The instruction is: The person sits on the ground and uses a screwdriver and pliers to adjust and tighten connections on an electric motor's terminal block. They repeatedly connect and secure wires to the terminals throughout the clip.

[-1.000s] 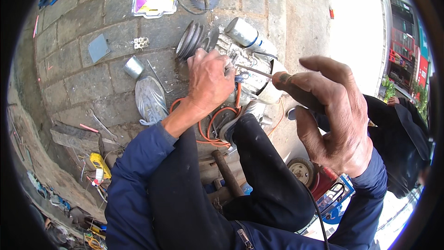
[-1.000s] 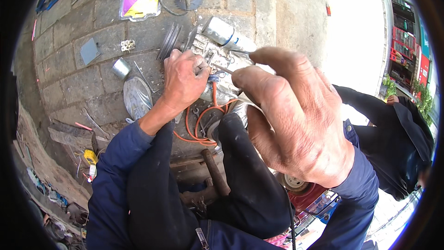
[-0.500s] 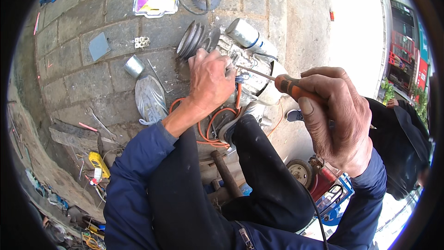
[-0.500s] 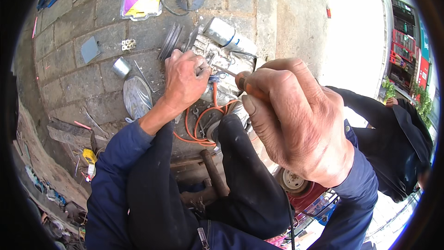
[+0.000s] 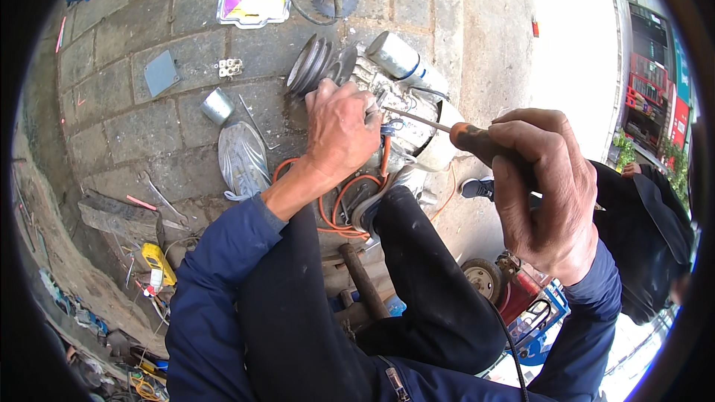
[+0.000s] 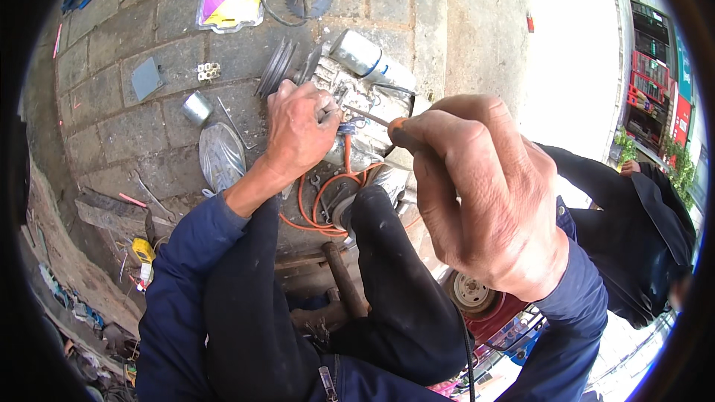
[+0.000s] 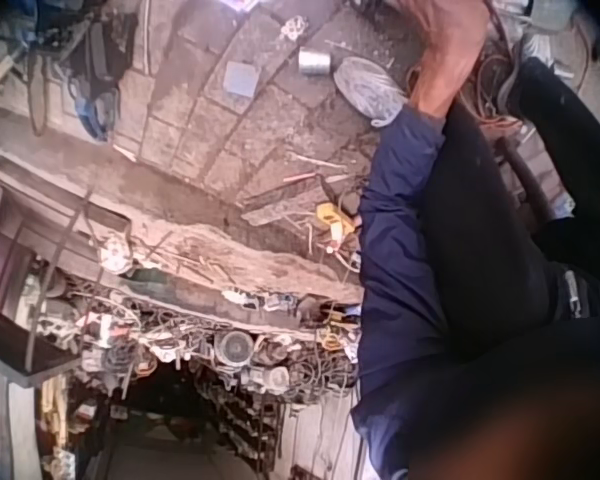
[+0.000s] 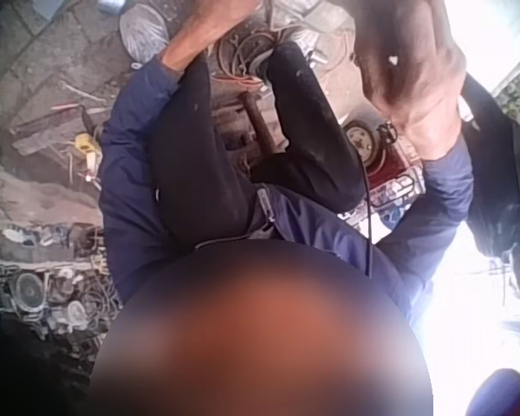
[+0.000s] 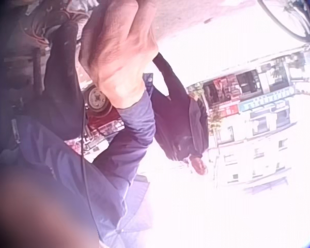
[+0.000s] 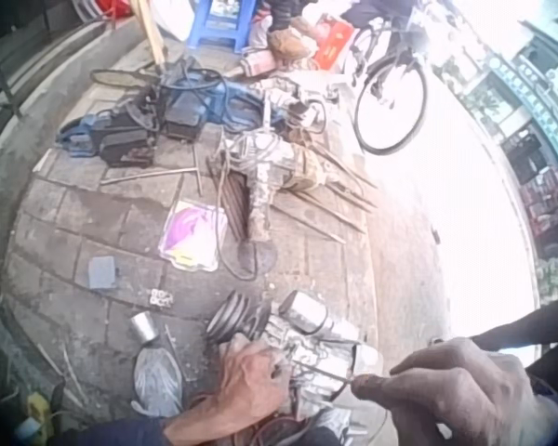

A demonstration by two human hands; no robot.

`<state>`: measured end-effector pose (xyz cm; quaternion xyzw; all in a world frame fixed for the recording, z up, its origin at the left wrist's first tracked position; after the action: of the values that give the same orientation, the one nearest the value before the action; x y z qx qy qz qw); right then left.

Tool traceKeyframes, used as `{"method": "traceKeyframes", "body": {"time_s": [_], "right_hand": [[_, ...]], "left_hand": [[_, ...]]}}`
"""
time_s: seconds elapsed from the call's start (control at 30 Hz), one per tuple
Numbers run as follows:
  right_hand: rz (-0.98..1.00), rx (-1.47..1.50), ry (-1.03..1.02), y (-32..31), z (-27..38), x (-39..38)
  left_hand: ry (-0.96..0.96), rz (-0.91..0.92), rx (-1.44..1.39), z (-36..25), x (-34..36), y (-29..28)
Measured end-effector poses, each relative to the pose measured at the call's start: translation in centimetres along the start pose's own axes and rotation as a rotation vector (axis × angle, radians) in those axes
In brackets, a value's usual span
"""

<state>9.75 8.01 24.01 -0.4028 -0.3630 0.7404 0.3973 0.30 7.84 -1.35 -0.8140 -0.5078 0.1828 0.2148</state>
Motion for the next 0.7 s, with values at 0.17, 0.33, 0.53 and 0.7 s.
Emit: {"method": "traceKeyframes", "body": {"time_s": [0.17, 0.33, 0.53, 0.7], "right_hand": [[-0.092, -0.002, -0.052, -0.1, 0.5, 0.2], [-0.108, 0.119, -0.018, -0.4, -0.1, 0.1], [-0.124, 0.041, 0.007, -2.4, -1.0, -0.2], [-0.180, 0.101, 0.000, -3.7, -2.3, 1.2]], "left_hand": [[-0.011, 0.016, 0.005, 0.0, 0.0, 0.2], [-0.019, 0.023, 0.003, 0.0, 0.0, 0.1], [-0.010, 0.004, 0.005, 0.0, 0.0, 0.0], [0.005, 0.002, 0.005, 0.1, -0.1, 0.0]]}}
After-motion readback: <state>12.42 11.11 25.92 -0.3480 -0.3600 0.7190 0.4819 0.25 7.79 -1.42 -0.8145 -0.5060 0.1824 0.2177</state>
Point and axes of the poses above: each hand's wrist, its own x-axis towards the middle knuckle, its own y-axis out of the palm, z = x × y, the point moved 10 cm from there along x, towards the middle knuckle, and after that the axes turned 3 degrees about z, right-handed, at the moved point
